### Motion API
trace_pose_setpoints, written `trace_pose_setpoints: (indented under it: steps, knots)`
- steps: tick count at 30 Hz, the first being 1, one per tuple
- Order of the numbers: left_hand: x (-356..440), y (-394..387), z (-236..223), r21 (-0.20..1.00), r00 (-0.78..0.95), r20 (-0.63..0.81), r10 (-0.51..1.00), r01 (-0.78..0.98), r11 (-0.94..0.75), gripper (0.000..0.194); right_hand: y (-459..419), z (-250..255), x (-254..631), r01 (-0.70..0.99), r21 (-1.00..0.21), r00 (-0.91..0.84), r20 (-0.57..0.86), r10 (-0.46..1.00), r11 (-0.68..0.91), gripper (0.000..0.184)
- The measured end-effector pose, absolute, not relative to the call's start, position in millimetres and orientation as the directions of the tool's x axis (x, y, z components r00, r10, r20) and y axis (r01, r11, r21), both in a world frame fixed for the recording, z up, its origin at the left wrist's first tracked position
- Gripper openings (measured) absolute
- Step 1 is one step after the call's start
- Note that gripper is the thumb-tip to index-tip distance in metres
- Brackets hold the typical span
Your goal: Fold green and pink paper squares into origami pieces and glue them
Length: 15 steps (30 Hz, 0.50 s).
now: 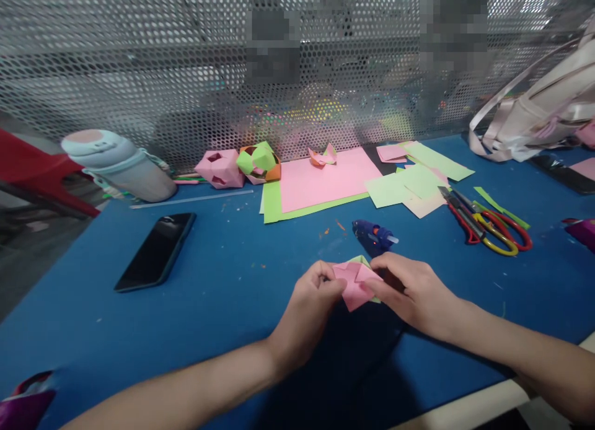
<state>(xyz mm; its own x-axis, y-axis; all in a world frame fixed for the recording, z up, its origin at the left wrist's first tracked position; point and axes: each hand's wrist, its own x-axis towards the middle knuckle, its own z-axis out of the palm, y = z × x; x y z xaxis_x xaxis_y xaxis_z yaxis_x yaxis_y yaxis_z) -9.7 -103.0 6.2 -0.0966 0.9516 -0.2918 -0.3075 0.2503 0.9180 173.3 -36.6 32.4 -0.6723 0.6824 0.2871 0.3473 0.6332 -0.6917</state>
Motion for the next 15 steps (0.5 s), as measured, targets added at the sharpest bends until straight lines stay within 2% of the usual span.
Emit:
trace_pose_setpoints:
  steps: [3,7,10,12,15]
  knots:
    - [-7,-106,10,0.935,-0.04,-0.295,0.955,-0.218,0.279,0.014,-34,26,170,0.334,-0.644,-0.657,0.365,0.66,0.689,0.019]
    - [-10,-102,19,0.954,0.032,-0.255,0.966,-0.153,0.257,0.03,-31,19,170,0.326,-0.57,-0.682,0.411,0.605,0.754,0.02]
    - [-14,-99,23,0.981,0.071,-0.191,0.979,0.016,0.191,0.023,-30,15,172,0.297,-0.525,-0.699,0.449,0.556,0.798,0.019]
    - [-15,-98,24,0.985,0.116,-0.126,0.985,0.132,0.11,0.025,-30,14,173,0.281,-0.526,-0.71,0.449,0.543,0.802,0.018]
    - [-15,-99,25,0.98,0.152,-0.077,0.985,0.194,0.047,0.033,-30,15,172,0.279,-0.572,-0.702,0.427,0.57,0.772,0.018]
